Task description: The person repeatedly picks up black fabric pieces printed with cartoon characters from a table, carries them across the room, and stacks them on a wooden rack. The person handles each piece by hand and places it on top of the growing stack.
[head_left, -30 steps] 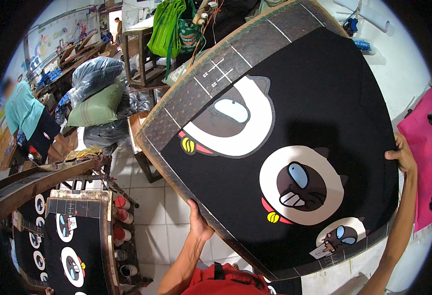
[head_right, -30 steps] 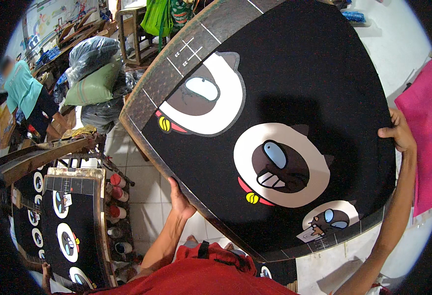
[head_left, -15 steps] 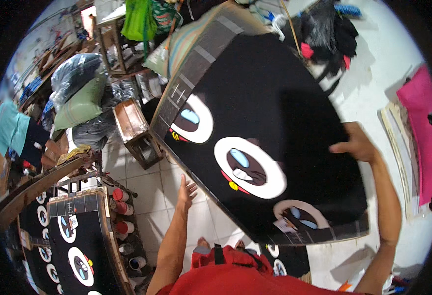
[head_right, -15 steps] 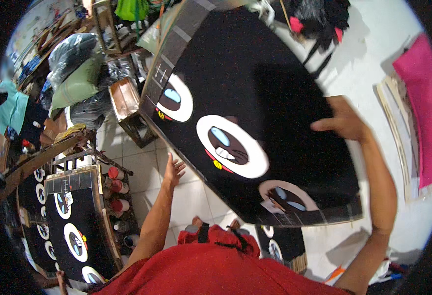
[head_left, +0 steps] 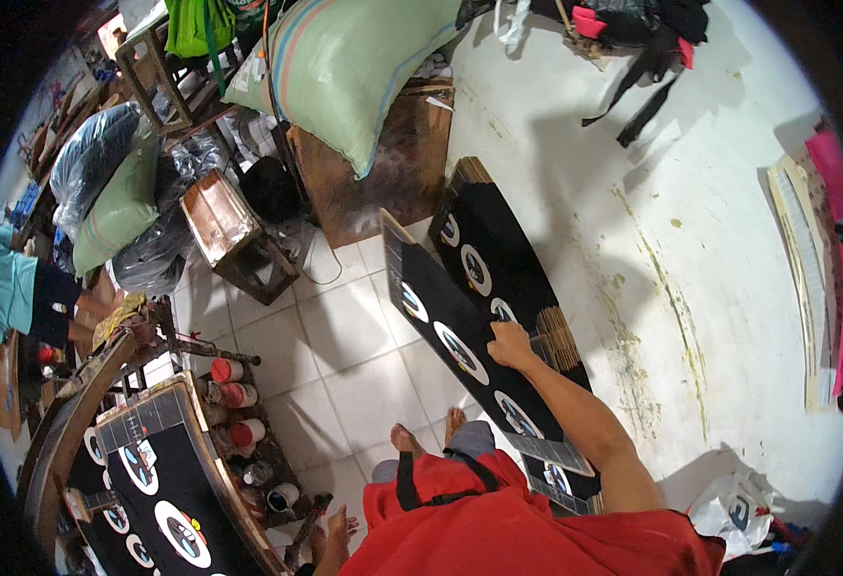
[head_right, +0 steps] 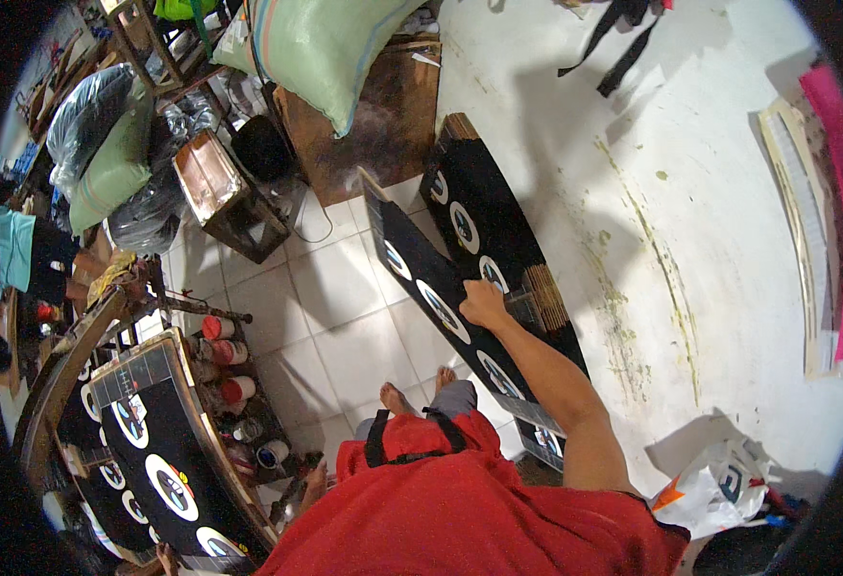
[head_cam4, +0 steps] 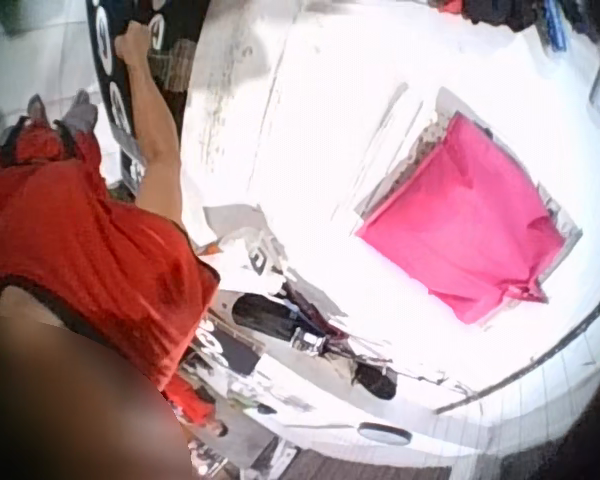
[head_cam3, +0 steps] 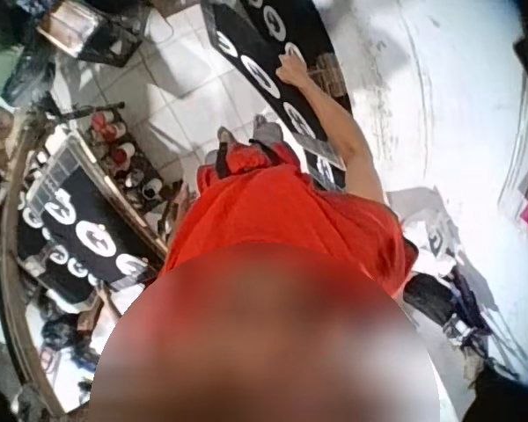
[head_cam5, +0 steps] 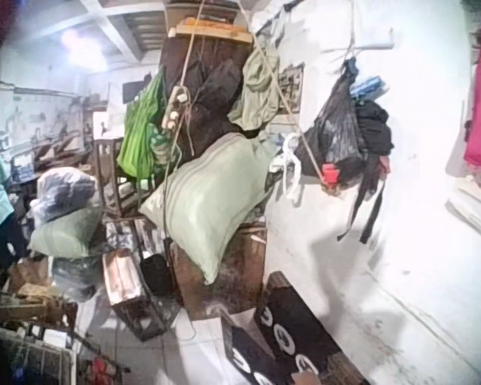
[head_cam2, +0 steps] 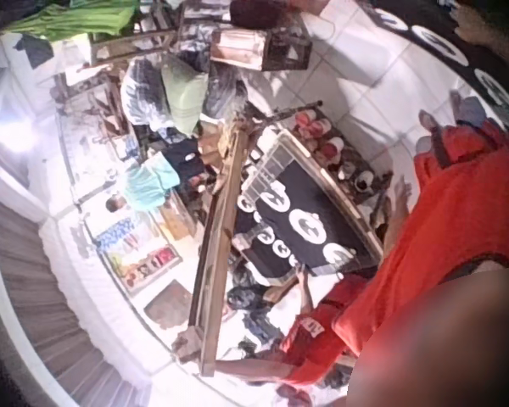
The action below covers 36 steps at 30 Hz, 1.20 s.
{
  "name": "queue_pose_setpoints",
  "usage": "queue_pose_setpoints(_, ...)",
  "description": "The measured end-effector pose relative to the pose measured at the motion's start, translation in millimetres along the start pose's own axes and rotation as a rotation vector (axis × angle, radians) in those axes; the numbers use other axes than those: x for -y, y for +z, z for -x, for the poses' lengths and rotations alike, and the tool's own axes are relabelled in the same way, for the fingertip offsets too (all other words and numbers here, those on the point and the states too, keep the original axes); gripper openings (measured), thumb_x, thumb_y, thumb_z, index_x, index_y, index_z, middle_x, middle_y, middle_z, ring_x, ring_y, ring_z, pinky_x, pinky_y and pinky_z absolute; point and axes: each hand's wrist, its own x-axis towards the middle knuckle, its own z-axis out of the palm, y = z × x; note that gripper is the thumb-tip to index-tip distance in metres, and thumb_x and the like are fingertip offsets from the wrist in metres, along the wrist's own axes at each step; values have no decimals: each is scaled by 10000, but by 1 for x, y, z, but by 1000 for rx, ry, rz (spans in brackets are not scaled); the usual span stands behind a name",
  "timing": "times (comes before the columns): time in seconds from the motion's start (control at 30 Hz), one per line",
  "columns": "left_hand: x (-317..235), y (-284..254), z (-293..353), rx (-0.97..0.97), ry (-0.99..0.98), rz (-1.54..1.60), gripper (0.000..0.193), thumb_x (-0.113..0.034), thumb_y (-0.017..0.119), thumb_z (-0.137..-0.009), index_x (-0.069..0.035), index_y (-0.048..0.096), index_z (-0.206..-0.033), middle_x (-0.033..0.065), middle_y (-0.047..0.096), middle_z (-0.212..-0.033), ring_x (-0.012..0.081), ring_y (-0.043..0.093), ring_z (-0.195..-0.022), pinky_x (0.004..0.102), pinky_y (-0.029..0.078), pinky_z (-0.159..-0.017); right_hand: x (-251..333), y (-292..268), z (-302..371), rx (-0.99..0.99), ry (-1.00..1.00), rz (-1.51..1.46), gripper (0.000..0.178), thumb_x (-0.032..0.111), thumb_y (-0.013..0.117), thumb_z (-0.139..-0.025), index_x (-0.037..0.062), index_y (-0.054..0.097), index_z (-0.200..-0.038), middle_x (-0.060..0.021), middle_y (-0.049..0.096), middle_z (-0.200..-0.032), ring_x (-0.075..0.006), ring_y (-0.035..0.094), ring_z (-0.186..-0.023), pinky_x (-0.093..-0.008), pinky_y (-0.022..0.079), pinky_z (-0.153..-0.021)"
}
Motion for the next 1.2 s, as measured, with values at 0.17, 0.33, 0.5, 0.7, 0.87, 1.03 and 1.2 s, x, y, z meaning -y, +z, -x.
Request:
queue_pose_setpoints(0.17, -13, 21, 17, -59, -102, 141, 552, -492, 590, -836, -50, 497, -1153, 163, 636, -938, 244, 592, -654, 411, 447, -592, -43, 27, -12, 25, 131, -28, 224, 98, 528, -679, -37, 590, -848, -287, 602, -882, -448, 573, -902, -508, 451, -826)
queue_pose_setpoints(0.33, -106, 89, 9, -87, 37, 267, 507, -458, 590, -846, -78, 489, -1166, 124, 638, -945, 229, 622, -745, 363, 467, -653, -93, 41, -38, 69, 198, -48, 290, 111, 542, -698, -55, 593, -931, -298, 600, -926, -465, 576, -897, -515, 456, -827)
queue_pose_setpoints(0.5, -212, 172, 43, -82, 210, 338, 436, -416, 607, -848, -70, 529, -1103, 97, 639, -973, 177, 618, -791, 287, 454, -664, -136, 50, -86, 152, 275, -59, 366, 120, 559, -737, -78, 566, -1045, -303, 587, -1008, -443, 566, -976, -494, 445, -872)
queue_pose_setpoints(0.7, -246, 225, 77, -94, 194, 226, 343, -345, 594, -871, -66, 557, -1068, 57, 637, -924, 136, 607, -762, 268, 447, -649, -177, 79, -155, 163, 328, -47, 403, 123, 582, -749, -58, 557, -1108, -286, 585, -1024, -441, 561, -985, -496, 442, -885)
queue_pose_setpoints(0.87, -199, 225, 95, -163, 5, 271, 357, -323, 595, -865, -57, 548, -1099, 61, 634, -897, 148, 608, -744, 284, 452, -648, -200, 98, -224, 195, 338, -12, 406, 141, 584, -759, -42, 554, -1120, -277, 588, -1028, -427, 565, -990, -488, 442, -891)
queue_pose_setpoints(1.03, -165, 223, 118, -260, -143, 293, 383, -307, 588, -861, -50, 524, -1138, 79, 632, -921, 167, 608, -769, 311, 457, -671, -213, 114, -289, 200, 348, 25, 331, 113, 549, -751, -50, 582, -1037, -271, 600, -1010, -419, 575, -980, -479, 451, -887)
queue_pose_setpoints(1.2, -165, 224, 126, -280, -140, 290, 397, -327, 583, -862, -56, 511, -1143, 111, 624, -967, 203, 615, -804, 351, 469, -675, -223, 129, -339, 179, 334, 50, 302, 147, 593, -736, -30, 601, -981, -257, 608, -1017, -400, 591, -967, -462, 484, -844)
